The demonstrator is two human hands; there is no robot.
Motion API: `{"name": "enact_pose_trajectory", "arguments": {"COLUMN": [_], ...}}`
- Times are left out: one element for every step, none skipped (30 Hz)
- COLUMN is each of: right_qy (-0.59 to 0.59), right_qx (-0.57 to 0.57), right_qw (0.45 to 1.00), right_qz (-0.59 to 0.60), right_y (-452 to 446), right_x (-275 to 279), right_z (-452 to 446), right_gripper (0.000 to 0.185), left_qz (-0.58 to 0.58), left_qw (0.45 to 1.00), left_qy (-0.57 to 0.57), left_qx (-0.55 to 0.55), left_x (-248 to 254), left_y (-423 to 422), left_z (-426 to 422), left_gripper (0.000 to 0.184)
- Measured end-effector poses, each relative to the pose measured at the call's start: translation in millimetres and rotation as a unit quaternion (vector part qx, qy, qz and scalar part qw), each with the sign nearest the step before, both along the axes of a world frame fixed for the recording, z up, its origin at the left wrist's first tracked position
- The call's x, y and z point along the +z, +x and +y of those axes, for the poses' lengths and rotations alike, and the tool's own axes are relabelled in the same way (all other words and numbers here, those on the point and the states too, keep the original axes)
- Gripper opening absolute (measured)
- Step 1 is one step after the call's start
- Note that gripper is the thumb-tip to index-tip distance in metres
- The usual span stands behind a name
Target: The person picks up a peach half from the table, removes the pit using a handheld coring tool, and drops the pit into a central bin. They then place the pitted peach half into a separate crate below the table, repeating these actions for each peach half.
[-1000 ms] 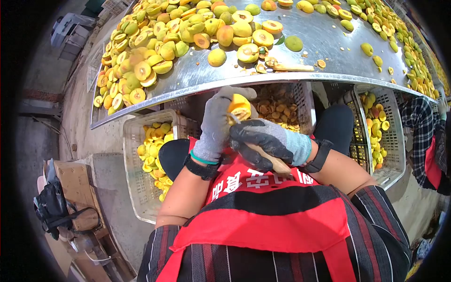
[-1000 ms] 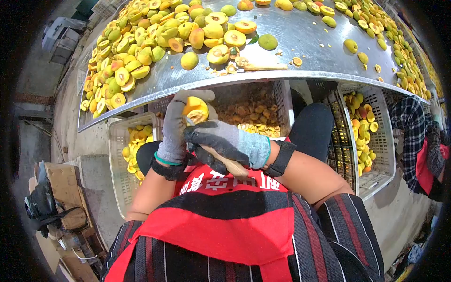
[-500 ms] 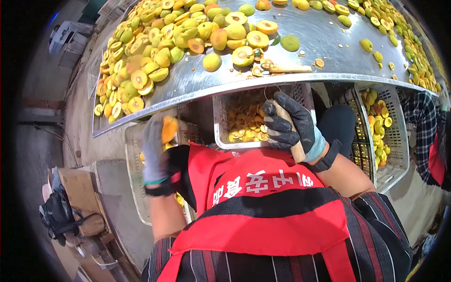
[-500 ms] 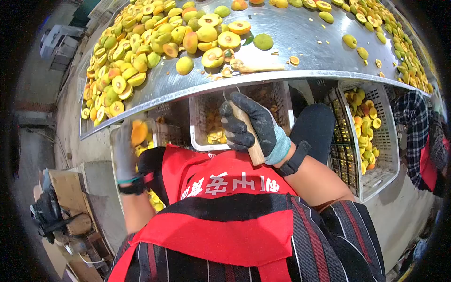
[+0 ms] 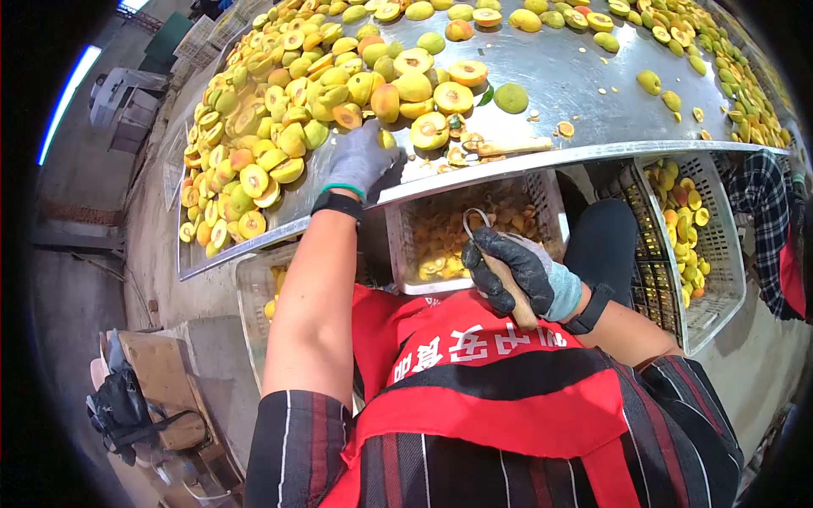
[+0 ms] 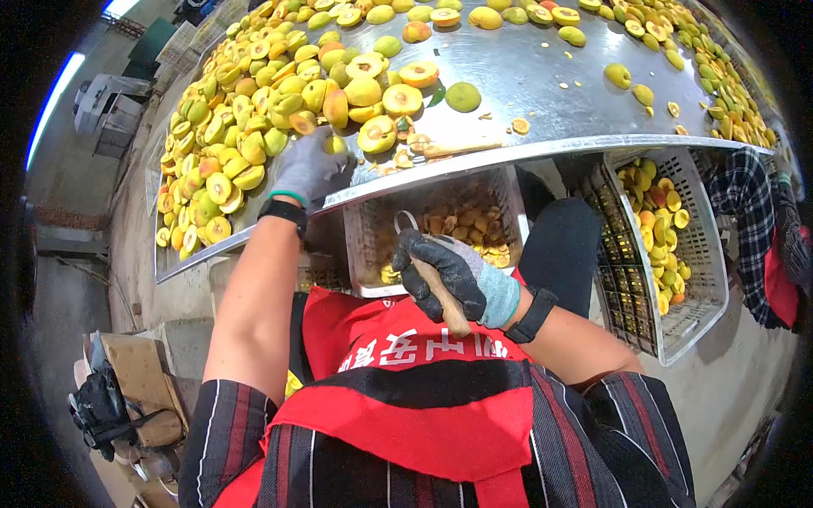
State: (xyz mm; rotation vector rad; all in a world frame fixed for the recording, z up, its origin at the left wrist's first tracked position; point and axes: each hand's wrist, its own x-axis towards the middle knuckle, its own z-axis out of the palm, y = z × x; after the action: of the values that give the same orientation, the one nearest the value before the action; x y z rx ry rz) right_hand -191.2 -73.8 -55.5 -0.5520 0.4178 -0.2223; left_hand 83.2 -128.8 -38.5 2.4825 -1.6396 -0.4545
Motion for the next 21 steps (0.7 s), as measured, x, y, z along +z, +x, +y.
{"name": "enact_pose_trajectory", "arguments": {"right_qy": [-0.001, -0.03, -0.059, -0.059, -0.073, -0.085, -0.083, -0.136, -0.19, -0.191, -0.243, -0.294, -0.415, -0.416, -0.451, -0.486, -0.472, -0.473, -0.518, -0.561, -0.561], "right_qx": [-0.001, 0.002, 0.004, 0.005, 0.008, 0.012, 0.014, 0.013, 0.012, 0.018, 0.035, 0.052, -0.021, -0.018, 0.008, 0.034, 0.031, 0.032, 0.026, 0.019, 0.019], "right_qw": [1.0, 1.0, 0.998, 0.998, 0.997, 0.996, 0.996, 0.99, 0.979, 0.979, 0.966, 0.949, 0.907, 0.906, 0.887, 0.865, 0.868, 0.867, 0.841, 0.813, 0.813], "right_qz": [0.0, 0.009, 0.016, 0.013, 0.018, 0.022, 0.02, 0.046, 0.07, 0.068, 0.086, 0.106, 0.068, 0.071, 0.097, 0.123, 0.153, 0.154, 0.156, 0.157, 0.158], "right_y": [-1.0, -1.4, -1.2, -0.7, 0.4, 2.1, 5.6, 11.3, 17.4, 22.5, 26.9, 31.4, 41.0, 43.6, 45.6, 47.7, 48.4, 49.7, 51.1, 51.7, 51.5], "right_x": [1.2, 2.7, 4.5, 6.9, 10.1, 13.2, 16.4, 20.3, 25.4, 33.4, 42.6, 47.6, 41.8, 40.9, 43.4, 49.4, 57.6, 56.7, 54.1, 52.7, 53.7], "right_z": [-0.7, -1.0, -1.2, -1.9, -3.4, -4.5, -5.2, -5.7, -6.6, -7.3, -7.6, -6.5, -3.2, -2.1, -1.2, 0.2, 4.1, 5.4, 6.4, 7.0, 7.0], "right_gripper": [0.032, 0.032, 0.032, 0.032, 0.031, 0.03, 0.03, 0.028, 0.026, 0.026, 0.027, 0.028, 0.031, 0.031, 0.032, 0.033, 0.033, 0.033, 0.032, 0.03, 0.03], "left_qz": [-0.045, -0.091, -0.093, 0.048, 0.187, 0.185, 0.457, 0.687, 0.74, 0.786, 0.794, 0.793, 0.832, 0.867, 0.858, 0.859, 0.827, 0.792, 0.791, 0.791, 0.766], "left_qw": [0.999, 0.995, 0.995, 0.997, 0.973, 0.973, 0.866, 0.681, 0.613, 0.539, 0.521, 0.521, 0.462, 0.4, 0.408, 0.405, 0.442, 0.479, 0.475, 0.475, 0.509], "left_qy": [0.013, 0.027, 0.026, -0.056, -0.136, -0.134, -0.2, -0.252, -0.276, -0.299, -0.313, -0.315, -0.306, -0.294, -0.306, -0.308, -0.34, -0.37, -0.377, -0.377, -0.387], "left_qx": [-0.007, -0.013, -0.012, 0.002, 0.016, 0.016, 0.022, 0.026, -0.008, -0.043, -0.006, -0.004, 0.017, 0.039, 0.054, 0.054, 0.067, 0.08, 0.08, 0.08, 0.07], "left_x": [-0.7, -0.6, -3.6, -10.2, -8.6, -8.6, 0.5, 7.8, 10.7, 13.5, 20.0, 20.1, 19.4, 17.5, 13.3, 9.8, 6.8, 4.9, 11.4, 15.0, 17.7], "left_y": [-2.8, -5.6, -0.5, 9.2, 10.1, 9.1, 0.3, -8.4, -17.1, -28.2, -43.3, -50.7, -56.7, -62.1, -66.2, -69.8, -73.2, -77.3, -85.5, -89.6, -92.7], "left_z": [-0.5, 1.4, 7.0, 15.9, 25.1, 36.0, 51.6, 66.9, 77.8, 87.8, 100.0, 107.4, 112.7, 116.8, 120.6, 122.3, 123.1, 123.9, 125.7, 127.3, 128.7], "left_gripper": [0.054, 0.052, 0.052, 0.052, 0.052, 0.052, 0.052, 0.052, 0.051, 0.051, 0.049, 0.049, 0.048, 0.048, 0.049, 0.049, 0.049, 0.049, 0.049, 0.049, 0.048]}}
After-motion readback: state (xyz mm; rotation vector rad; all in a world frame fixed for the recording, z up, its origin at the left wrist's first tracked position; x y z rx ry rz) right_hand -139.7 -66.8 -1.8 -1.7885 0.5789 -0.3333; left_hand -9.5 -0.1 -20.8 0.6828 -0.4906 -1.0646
